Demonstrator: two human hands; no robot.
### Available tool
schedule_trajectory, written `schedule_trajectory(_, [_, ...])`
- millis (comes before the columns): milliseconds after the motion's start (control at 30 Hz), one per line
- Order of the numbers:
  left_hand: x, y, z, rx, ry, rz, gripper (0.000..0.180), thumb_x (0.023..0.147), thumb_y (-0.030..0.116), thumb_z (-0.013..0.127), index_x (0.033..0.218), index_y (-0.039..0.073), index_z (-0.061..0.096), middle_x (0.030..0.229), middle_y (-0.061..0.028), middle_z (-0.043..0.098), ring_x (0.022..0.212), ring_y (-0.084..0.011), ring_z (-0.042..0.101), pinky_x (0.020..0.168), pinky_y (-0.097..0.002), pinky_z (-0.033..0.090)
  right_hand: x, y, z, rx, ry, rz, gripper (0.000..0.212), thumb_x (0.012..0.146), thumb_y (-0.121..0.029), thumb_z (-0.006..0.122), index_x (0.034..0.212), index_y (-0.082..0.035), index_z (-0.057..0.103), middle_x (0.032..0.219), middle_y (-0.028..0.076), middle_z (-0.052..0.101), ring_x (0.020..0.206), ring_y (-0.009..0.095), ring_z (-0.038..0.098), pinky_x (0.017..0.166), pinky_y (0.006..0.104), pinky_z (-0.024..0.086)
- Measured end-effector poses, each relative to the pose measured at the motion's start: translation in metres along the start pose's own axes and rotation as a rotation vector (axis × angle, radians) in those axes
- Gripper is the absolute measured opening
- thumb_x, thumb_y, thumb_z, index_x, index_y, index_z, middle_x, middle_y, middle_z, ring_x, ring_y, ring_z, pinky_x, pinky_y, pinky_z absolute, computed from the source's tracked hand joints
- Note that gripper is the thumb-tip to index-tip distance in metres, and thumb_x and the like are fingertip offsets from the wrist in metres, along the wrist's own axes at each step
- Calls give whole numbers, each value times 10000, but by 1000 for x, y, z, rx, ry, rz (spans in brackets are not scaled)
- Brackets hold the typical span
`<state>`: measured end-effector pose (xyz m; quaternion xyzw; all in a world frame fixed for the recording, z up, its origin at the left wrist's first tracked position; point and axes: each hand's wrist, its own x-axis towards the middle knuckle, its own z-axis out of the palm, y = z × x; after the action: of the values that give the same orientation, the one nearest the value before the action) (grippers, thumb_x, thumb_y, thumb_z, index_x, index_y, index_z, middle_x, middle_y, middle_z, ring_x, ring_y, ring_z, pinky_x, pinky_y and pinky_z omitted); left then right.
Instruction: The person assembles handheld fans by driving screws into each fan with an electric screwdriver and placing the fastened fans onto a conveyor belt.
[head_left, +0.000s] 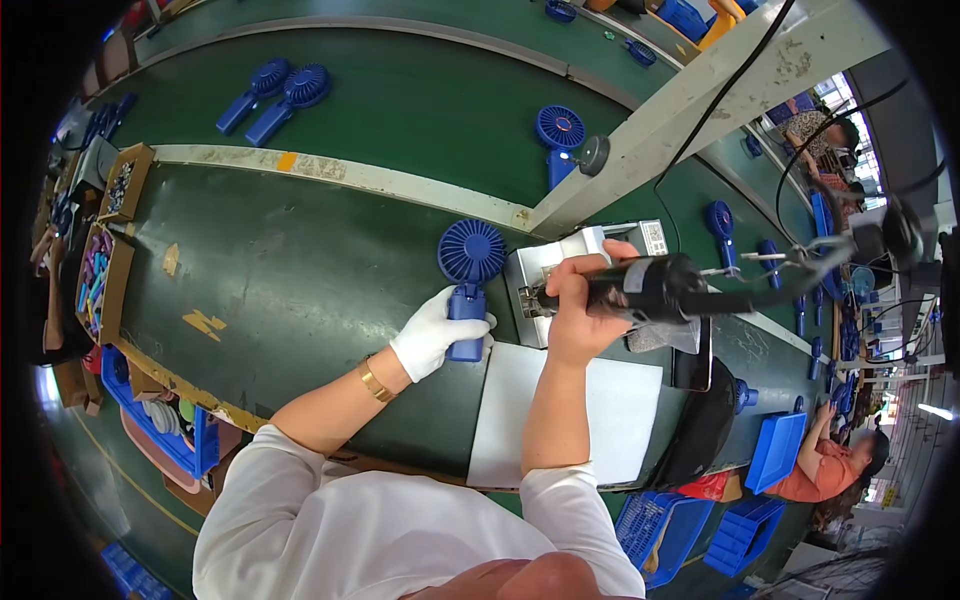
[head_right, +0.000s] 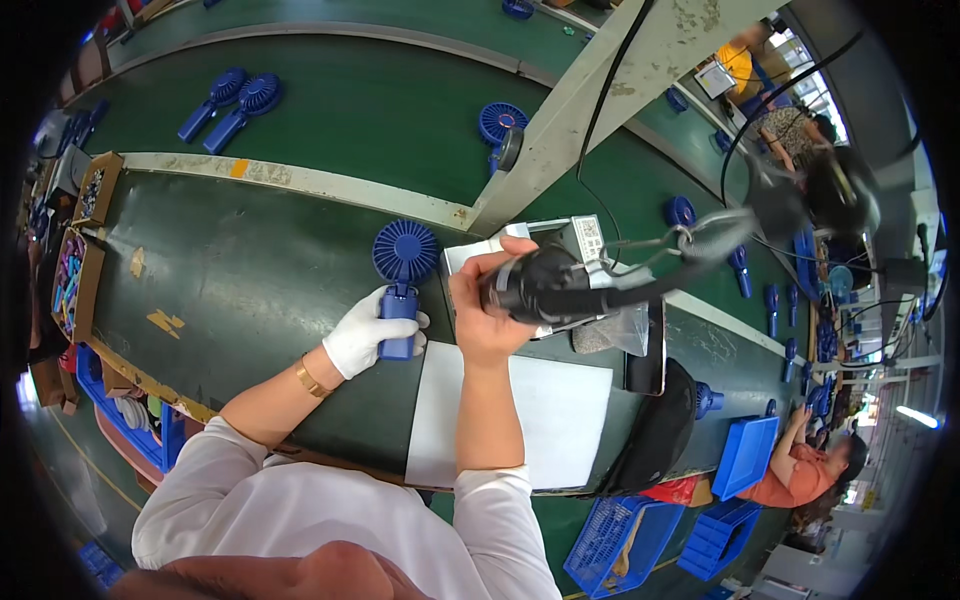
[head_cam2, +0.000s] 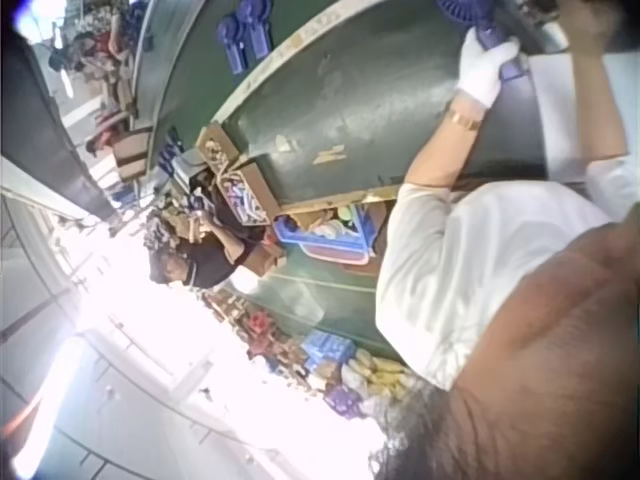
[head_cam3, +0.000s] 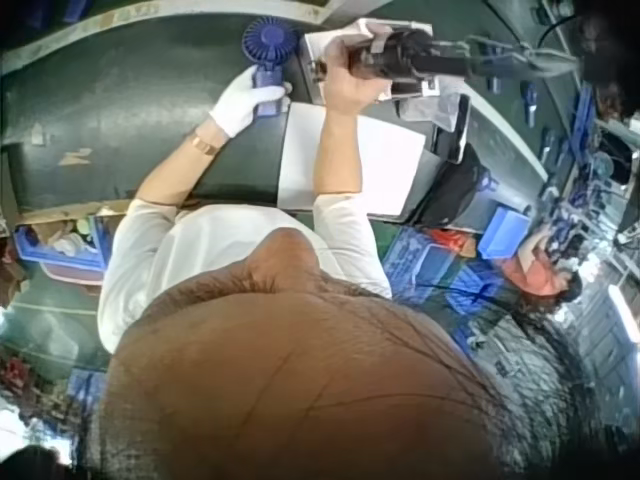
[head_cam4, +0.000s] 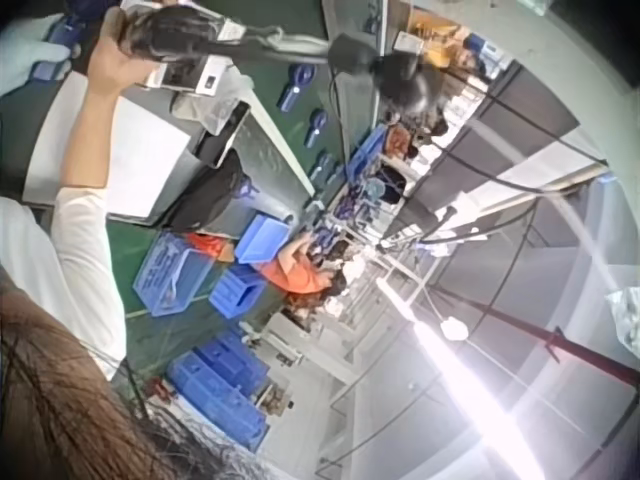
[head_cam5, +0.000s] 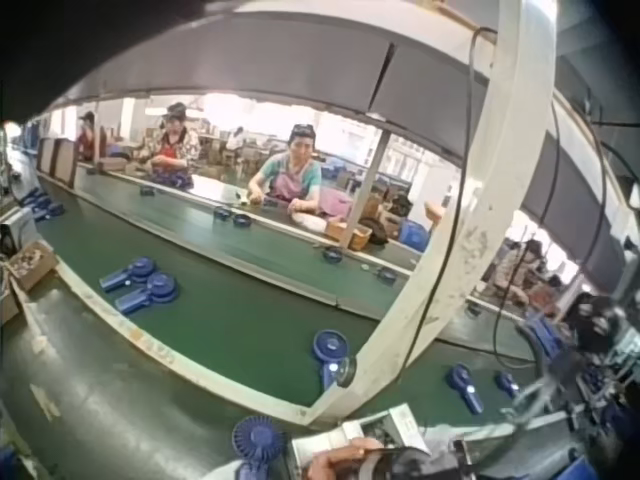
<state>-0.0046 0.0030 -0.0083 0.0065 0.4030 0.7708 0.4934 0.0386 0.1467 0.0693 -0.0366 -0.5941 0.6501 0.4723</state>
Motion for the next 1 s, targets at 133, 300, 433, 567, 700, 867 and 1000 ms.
schedule_trajectory(133, [-4, 2, 5, 65, -22, -1, 447, 734, 22, 661, 1106, 37, 414, 918, -114, 590, 753, -205, 621, 682, -329, 527, 2, 2, 8, -24, -39, 145, 508, 656, 128, 708, 1108, 33, 496, 739, 40, 555, 657, 100, 541, 626, 233, 472])
schedule_trajectory(300, [-1, -7, 4, 228, 43, 27, 442, 703, 69, 689, 1073, 30, 450, 888, -81, 594, 791, -162, 611, 702, -305, 509, -2, 6, 8, 52, -77, 158, 523, 673, 91, 706, 1132, 29, 464, 714, 55, 557, 616, 100, 530, 571, 215, 444])
schedule_trajectory(433, [1, -12, 2, 403, 78, 67, 376, 697, 143, 701, 999, 29, 508, 861, -49, 596, 761, -126, 582, 704, -274, 480, -11, 13, 26, 219, -131, 209, 508, 794, -203, 653, 1168, -10, 369, 610, 82, 500, 493, 136, 450, 488, 275, 404])
schedule_trajectory(567, [-2, -7, 9, 556, 128, 96, 348, 682, 182, 699, 942, 19, 536, 820, -40, 592, 717, -120, 558, 685, -269, 468, -18, 20, 32, 280, -121, 231, 575, 777, -312, 700, 1159, -51, 359, 612, 61, 474, 498, 133, 445, 472, 274, 392])
schedule_trajectory(700, [-1, -9, 8, 556, 135, 91, 343, 674, 181, 692, 930, 10, 543, 804, -47, 596, 712, -120, 564, 679, -270, 471, -21, 27, 31, 291, -133, 192, 586, 774, -339, 707, 1166, -73, 362, 623, 56, 470, 509, 125, 434, 477, 274, 390])
schedule_trajectory(867, [-2, -11, 7, 586, 174, 127, 383, 678, 213, 688, 963, -1, 549, 819, -68, 618, 720, -136, 586, 682, -274, 476, -30, 40, 32, 330, -142, 256, 512, 793, -245, 673, 1184, -101, 376, 652, 50, 481, 547, 120, 443, 504, 269, 391])
schedule_trajectory(1000, [-1, -11, 7, 640, 193, 156, 396, 686, 230, 684, 973, -6, 548, 831, -77, 626, 734, -148, 596, 693, -280, 480, -34, 49, 31, 356, -148, 231, 489, 794, -213, 658, 1180, -110, 377, 660, 46, 482, 557, 117, 445, 511, 269, 390])
